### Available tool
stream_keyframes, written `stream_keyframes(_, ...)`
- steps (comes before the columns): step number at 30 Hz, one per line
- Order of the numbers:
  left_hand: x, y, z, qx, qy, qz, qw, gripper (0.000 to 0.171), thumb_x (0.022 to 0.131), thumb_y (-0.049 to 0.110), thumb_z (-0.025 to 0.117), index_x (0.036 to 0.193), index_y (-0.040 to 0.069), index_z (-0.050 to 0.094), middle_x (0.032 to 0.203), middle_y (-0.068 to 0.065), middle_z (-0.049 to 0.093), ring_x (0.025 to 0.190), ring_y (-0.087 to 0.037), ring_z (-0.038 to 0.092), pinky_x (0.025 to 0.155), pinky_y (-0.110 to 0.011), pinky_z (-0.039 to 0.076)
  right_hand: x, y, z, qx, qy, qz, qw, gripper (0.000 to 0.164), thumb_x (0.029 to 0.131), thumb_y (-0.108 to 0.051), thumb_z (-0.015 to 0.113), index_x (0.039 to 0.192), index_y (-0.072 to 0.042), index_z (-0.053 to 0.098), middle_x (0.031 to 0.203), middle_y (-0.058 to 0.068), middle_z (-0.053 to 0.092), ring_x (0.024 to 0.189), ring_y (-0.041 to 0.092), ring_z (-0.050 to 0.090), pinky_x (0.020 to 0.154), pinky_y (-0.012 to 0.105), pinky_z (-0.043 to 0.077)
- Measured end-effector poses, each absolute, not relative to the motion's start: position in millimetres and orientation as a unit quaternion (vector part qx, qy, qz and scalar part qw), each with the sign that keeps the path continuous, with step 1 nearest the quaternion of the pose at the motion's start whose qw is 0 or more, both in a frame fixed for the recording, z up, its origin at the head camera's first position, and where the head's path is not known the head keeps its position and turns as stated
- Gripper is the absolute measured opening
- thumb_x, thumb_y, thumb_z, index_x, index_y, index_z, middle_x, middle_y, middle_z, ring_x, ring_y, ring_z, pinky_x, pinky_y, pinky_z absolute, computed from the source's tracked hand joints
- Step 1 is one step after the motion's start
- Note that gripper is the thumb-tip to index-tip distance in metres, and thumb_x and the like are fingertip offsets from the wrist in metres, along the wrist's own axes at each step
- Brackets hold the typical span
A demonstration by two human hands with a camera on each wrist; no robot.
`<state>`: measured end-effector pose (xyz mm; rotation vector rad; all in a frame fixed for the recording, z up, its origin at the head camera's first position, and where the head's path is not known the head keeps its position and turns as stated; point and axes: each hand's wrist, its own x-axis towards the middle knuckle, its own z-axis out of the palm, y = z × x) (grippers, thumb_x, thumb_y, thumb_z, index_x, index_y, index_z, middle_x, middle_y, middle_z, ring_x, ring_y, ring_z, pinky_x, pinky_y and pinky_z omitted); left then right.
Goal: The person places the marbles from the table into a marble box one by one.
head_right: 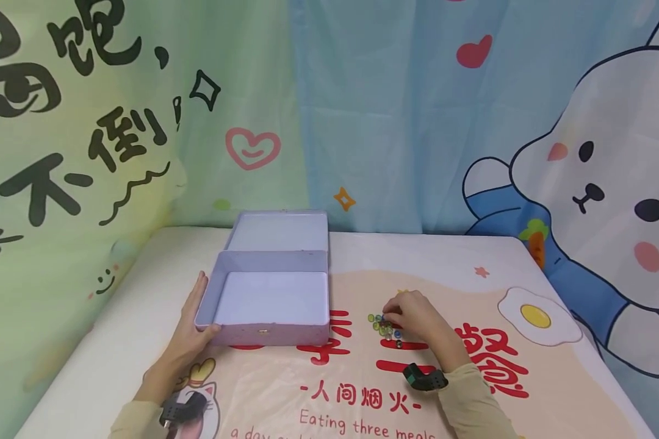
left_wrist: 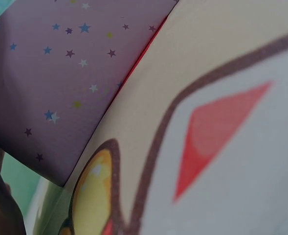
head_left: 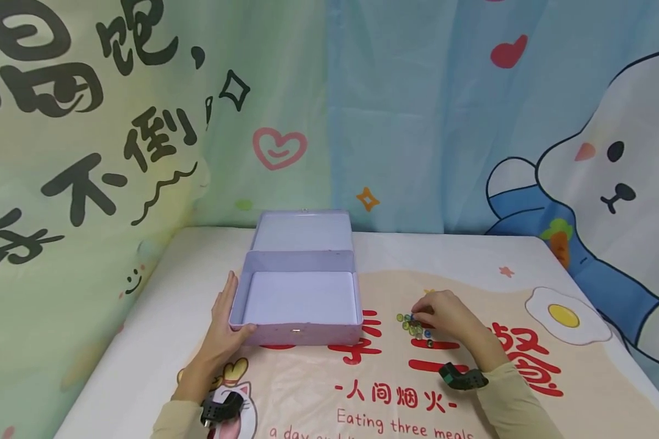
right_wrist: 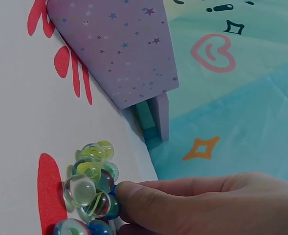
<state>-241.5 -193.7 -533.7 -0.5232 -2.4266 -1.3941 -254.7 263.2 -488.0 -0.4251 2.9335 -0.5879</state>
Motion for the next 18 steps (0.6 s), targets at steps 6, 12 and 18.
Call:
stream_keyframes(6,-243.9,-193.3,-532.2,-0.166,-0.848,-0.487,0.128,0.123,0.065,0.079,0.060,0.154,0.011,0.010,0.161,-0.007,0.006,0.145,-0.041,0.006,0.113,-0.061,-0.001,-257.4,262.7,-487.7,-0.136,0.971,-0.187,0.064,0.012,0.082,-0.017,0.073,0.093,-0.012,0.076,0.090,0.000,0.071,0.082,0.014,0.060,0.080,0.038,0.055)
stream_keyframes(12,-245.8,-193.1,-528.6,-0.168,-0.849,-0.485,0.126,0.124,0.063,0.080,0.061,0.154,0.012,0.010,0.161,-0.011,0.006,0.146,-0.040,0.006,0.114,-0.060,-0.001,-257.8,260.3,-486.4,-0.141,0.971,-0.183,0.062,0.014,0.082,-0.018,0.073,0.094,-0.011,0.075,0.090,0.000,0.071,0.081,0.013,0.060,0.079,0.037,0.055)
stream_keyframes(18,-242.4,-193.9,-528.8,-0.155,-0.855,-0.482,0.112,0.123,0.063,0.078,0.064,0.154,0.016,0.008,0.161,-0.009,0.005,0.146,-0.040,0.005,0.114,-0.061,0.000,-252.9,255.9,-484.9,-0.141,0.970,-0.186,0.071,0.014,0.082,-0.017,0.073,0.094,-0.011,0.076,0.089,-0.001,0.070,0.078,0.011,0.058,0.074,0.032,0.054)
